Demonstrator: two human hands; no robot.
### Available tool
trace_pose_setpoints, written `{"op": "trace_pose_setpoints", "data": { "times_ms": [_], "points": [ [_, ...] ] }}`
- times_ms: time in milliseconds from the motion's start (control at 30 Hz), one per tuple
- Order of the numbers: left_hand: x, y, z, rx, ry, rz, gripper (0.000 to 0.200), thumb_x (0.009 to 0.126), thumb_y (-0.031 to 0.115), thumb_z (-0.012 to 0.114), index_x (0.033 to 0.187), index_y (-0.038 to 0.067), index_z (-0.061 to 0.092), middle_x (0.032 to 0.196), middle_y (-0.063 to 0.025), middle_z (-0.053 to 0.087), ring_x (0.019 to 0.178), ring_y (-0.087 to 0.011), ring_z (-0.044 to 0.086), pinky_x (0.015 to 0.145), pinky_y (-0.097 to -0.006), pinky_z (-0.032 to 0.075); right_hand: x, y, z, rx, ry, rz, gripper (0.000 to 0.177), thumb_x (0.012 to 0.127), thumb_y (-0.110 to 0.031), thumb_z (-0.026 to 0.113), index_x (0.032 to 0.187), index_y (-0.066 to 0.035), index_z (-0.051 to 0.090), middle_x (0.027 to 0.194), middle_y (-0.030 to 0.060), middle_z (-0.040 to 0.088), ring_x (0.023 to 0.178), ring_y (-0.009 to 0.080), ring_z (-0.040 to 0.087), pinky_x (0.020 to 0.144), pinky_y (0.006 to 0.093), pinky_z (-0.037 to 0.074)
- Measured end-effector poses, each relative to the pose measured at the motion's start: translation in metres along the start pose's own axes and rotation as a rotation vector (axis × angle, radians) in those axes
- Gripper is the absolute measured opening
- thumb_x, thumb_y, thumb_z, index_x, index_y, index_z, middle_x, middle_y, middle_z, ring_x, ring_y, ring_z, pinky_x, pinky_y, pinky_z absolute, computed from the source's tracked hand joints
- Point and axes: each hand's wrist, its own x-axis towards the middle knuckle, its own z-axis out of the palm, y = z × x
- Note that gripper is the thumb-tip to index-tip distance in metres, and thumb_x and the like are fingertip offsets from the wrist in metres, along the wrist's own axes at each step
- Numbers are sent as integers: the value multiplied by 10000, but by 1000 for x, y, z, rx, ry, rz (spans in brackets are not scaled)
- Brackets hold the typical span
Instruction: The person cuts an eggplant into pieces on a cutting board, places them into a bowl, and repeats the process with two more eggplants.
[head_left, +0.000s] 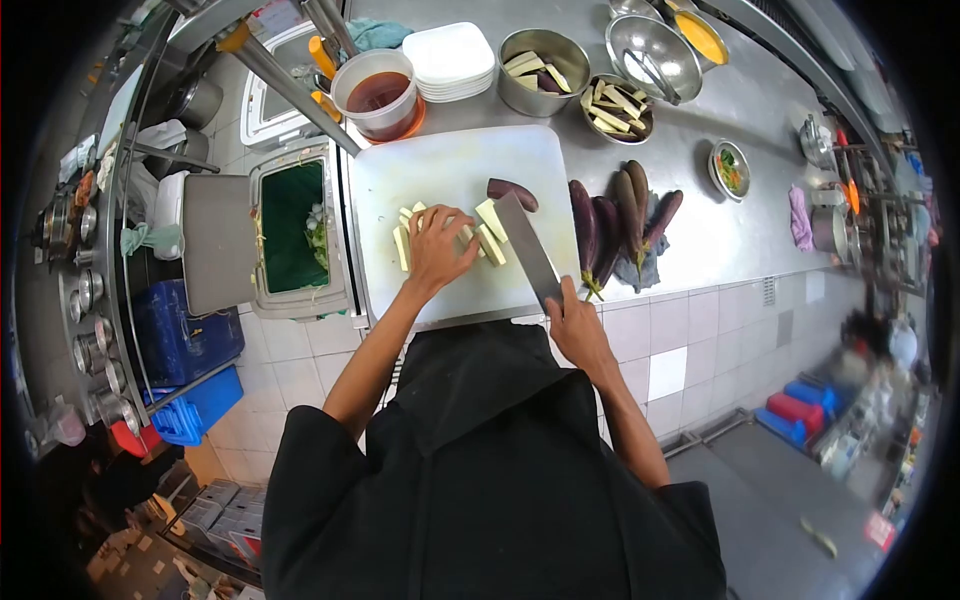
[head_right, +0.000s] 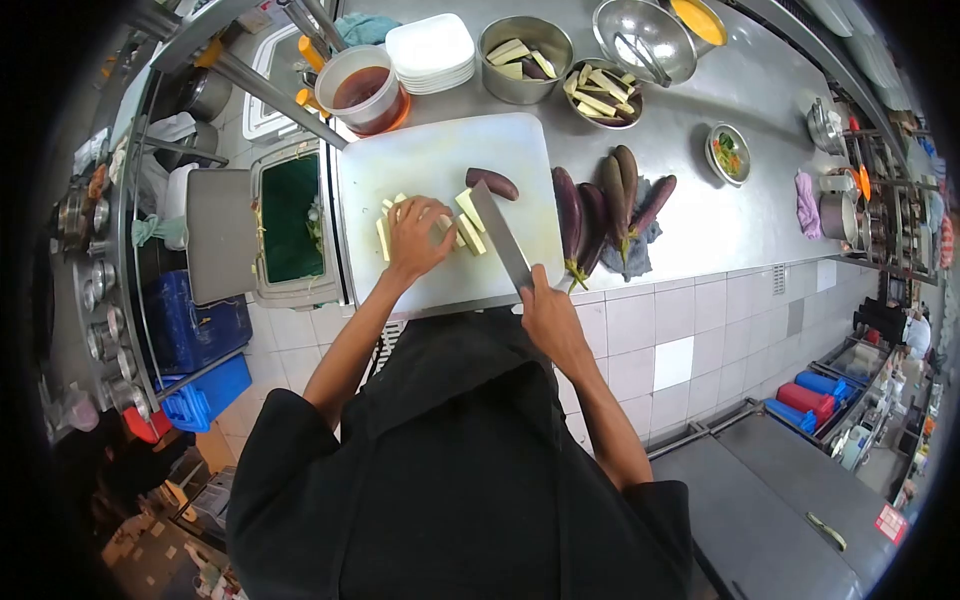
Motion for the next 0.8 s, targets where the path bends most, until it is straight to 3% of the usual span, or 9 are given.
{"op": "trace_pose_setpoints", "data": {
  "times_ms": [367,567,633,800],
  "points": [
    [11,8,33,60,-69,-33,219,780,267,739,971,163,720,1087,-35,638,1122,-243,542,978,-453,353,44,29,21,-225,-17,-128,173,977,-86,492,1113,-39,396,752,255,631,688,469,633,606,569,480],
    [10,9,31,66,-44,-26,234,774,264,753,976,153,715,1050,-36,640,1052,-228,556,896,-429,365,49,31,16,-255,-59,-152,184,996,-134,504,1109,-41,392,759,264,641,704,484,622,624,582,460],
    [9,10,31,65,-21,-36,219,772,262,755,960,156,717,1058,-35,642,1048,-226,560,890,-424,362,50,27,17,-301,-69,-150,169,959,-50,461,1116,-40,398,754,237,633,698,451,648,616,553,504],
    [8,13,34,70,-21,-64,203,776,278,753,947,175,720,1065,-18,645,1066,-221,557,914,-434,356,86,34,46,-297,-9,-216,239,918,-18,454,1145,-36,383,736,247,632,692,467,639,621,570,492]
  ]
}}
